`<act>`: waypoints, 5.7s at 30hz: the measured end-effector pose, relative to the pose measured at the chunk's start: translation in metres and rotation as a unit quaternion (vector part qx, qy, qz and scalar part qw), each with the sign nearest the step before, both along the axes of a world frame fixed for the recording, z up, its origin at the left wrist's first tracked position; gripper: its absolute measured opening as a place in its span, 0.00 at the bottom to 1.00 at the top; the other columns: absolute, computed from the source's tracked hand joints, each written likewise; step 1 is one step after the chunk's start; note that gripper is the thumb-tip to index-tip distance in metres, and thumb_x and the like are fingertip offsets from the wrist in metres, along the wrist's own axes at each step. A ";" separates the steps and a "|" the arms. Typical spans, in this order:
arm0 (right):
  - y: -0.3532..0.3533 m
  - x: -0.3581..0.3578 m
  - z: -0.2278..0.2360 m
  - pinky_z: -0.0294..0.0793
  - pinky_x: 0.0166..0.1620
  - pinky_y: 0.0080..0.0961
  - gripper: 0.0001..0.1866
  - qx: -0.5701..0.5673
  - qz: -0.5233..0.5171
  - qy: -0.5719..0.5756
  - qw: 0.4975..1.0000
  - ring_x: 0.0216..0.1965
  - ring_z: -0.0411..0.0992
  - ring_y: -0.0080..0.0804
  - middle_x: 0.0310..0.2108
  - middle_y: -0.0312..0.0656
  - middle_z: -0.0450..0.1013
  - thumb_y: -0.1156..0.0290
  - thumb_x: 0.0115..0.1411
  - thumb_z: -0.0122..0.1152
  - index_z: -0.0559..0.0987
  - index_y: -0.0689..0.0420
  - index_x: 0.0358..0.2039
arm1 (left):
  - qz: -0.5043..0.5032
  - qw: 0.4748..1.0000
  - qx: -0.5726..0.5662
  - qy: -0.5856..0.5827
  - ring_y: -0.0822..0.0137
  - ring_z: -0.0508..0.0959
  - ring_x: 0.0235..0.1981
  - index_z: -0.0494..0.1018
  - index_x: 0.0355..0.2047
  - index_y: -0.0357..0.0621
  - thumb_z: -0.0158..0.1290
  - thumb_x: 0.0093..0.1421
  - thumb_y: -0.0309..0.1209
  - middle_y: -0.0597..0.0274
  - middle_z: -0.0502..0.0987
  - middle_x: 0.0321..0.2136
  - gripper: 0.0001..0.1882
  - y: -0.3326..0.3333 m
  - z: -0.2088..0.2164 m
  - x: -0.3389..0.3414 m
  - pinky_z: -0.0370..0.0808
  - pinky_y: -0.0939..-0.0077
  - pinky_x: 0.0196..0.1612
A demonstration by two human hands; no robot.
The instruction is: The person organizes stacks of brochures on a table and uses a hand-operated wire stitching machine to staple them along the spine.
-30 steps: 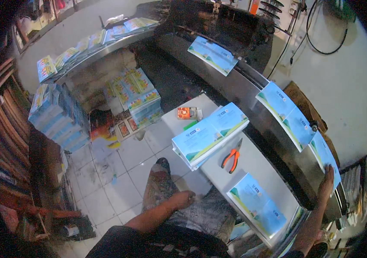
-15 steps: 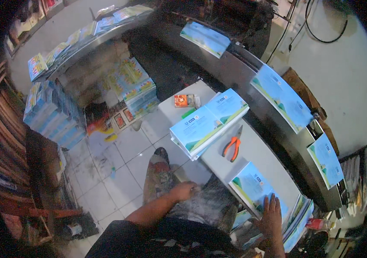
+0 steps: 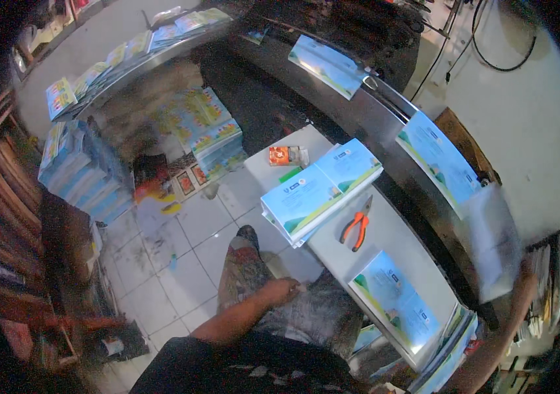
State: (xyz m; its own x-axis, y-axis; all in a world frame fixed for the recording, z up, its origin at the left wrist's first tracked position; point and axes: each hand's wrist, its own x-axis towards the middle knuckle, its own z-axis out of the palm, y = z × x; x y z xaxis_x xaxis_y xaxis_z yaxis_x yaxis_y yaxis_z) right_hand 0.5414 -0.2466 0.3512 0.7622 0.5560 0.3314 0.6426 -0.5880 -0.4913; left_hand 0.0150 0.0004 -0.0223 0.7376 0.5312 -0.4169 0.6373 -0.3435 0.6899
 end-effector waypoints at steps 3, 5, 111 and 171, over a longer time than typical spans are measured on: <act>0.025 0.039 0.005 0.63 0.58 0.34 0.21 0.060 -0.016 -0.179 0.982 0.57 0.66 0.44 0.56 0.51 0.67 0.77 0.63 0.41 0.71 0.57 0.56 | 0.011 0.999 0.043 -0.024 0.48 0.76 0.46 0.72 0.49 0.40 0.50 0.61 0.39 0.46 0.75 0.44 0.20 -0.005 -0.014 -0.009 0.73 0.58 0.49; 0.042 0.039 0.004 0.61 0.61 0.33 0.23 -0.055 -0.043 -0.388 0.919 0.60 0.63 0.41 0.59 0.49 0.65 0.80 0.63 0.38 0.69 0.54 0.58 | 0.013 0.999 0.037 -0.014 0.47 0.76 0.46 0.71 0.50 0.40 0.49 0.61 0.39 0.45 0.75 0.45 0.21 -0.006 -0.006 -0.009 0.72 0.57 0.50; 0.046 -0.218 -0.197 0.64 0.60 0.40 0.22 -0.201 0.321 -0.112 0.919 0.58 0.64 0.49 0.58 0.49 0.65 0.67 0.60 0.49 0.71 0.52 0.55 | 0.047 0.978 0.042 -0.200 0.57 0.81 0.40 0.77 0.41 0.41 0.55 0.58 0.39 0.52 0.81 0.37 0.15 0.001 0.014 -0.034 0.75 0.65 0.47; 0.841 -0.186 0.267 0.73 0.44 0.44 0.21 0.242 0.224 -0.089 0.940 0.36 0.76 0.54 0.31 0.55 0.77 0.53 0.51 0.58 0.82 0.58 0.34 | 0.213 0.904 -0.254 0.269 0.51 0.63 0.61 0.65 0.58 0.39 0.51 0.56 0.57 0.46 0.67 0.57 0.39 0.173 0.213 -0.138 0.60 0.60 0.63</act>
State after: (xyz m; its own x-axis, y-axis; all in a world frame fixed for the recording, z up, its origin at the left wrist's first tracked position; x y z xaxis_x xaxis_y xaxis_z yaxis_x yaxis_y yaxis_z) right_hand 0.3551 0.5942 0.6187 0.3970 0.5596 0.7275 0.8693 0.0250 -0.4936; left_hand -0.1228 0.1739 0.1907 0.1288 0.3588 -0.9245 0.9280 0.2850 0.2399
